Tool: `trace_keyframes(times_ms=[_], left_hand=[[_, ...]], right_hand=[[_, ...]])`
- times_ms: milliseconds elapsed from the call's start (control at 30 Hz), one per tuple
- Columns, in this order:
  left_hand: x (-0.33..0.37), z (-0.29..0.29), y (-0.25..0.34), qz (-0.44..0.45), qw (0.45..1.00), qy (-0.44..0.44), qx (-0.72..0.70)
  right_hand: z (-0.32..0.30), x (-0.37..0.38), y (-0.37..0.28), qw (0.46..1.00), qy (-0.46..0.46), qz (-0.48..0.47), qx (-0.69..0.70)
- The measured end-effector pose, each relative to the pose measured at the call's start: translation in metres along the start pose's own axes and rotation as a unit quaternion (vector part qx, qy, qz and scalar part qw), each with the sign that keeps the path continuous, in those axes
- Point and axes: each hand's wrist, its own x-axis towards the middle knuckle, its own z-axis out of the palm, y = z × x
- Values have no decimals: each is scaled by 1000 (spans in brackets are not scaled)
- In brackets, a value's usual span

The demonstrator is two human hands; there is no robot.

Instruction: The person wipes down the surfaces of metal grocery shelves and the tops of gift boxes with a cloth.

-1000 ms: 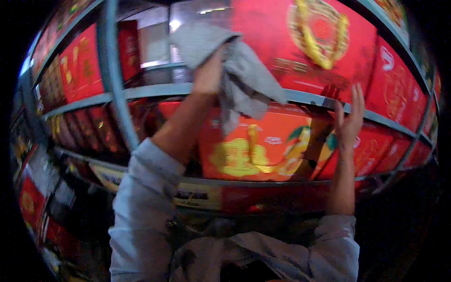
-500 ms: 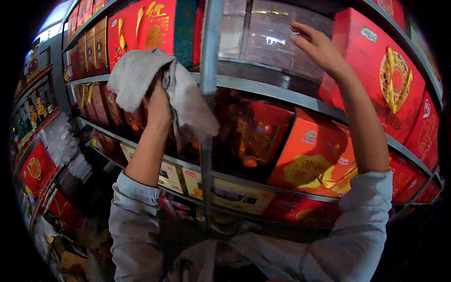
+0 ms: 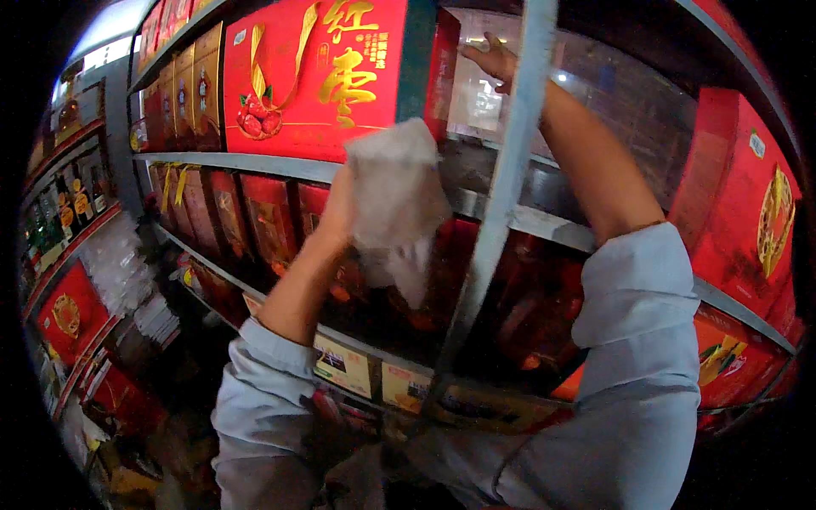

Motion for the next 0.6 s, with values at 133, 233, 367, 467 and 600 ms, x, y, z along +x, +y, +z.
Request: trace_keyframes(times_ms=[133, 233, 367, 467, 600], left_hand=[[-5, -1, 22, 49, 997, 60, 28], [4, -8, 22, 98, 963, 24, 250], [-7, -15, 13, 203, 964, 67, 158], [-6, -9, -10, 278, 939, 119, 164], [-3, -9, -8, 300, 936, 127, 134]], right_hand=[[30, 8, -9, 996, -19, 79, 20], [35, 18, -6, 991, -38, 120, 43], [58, 23, -16, 980, -103, 140, 101], [73, 28, -12, 978, -114, 118, 127], [72, 26, -13, 985, -91, 109, 100]])
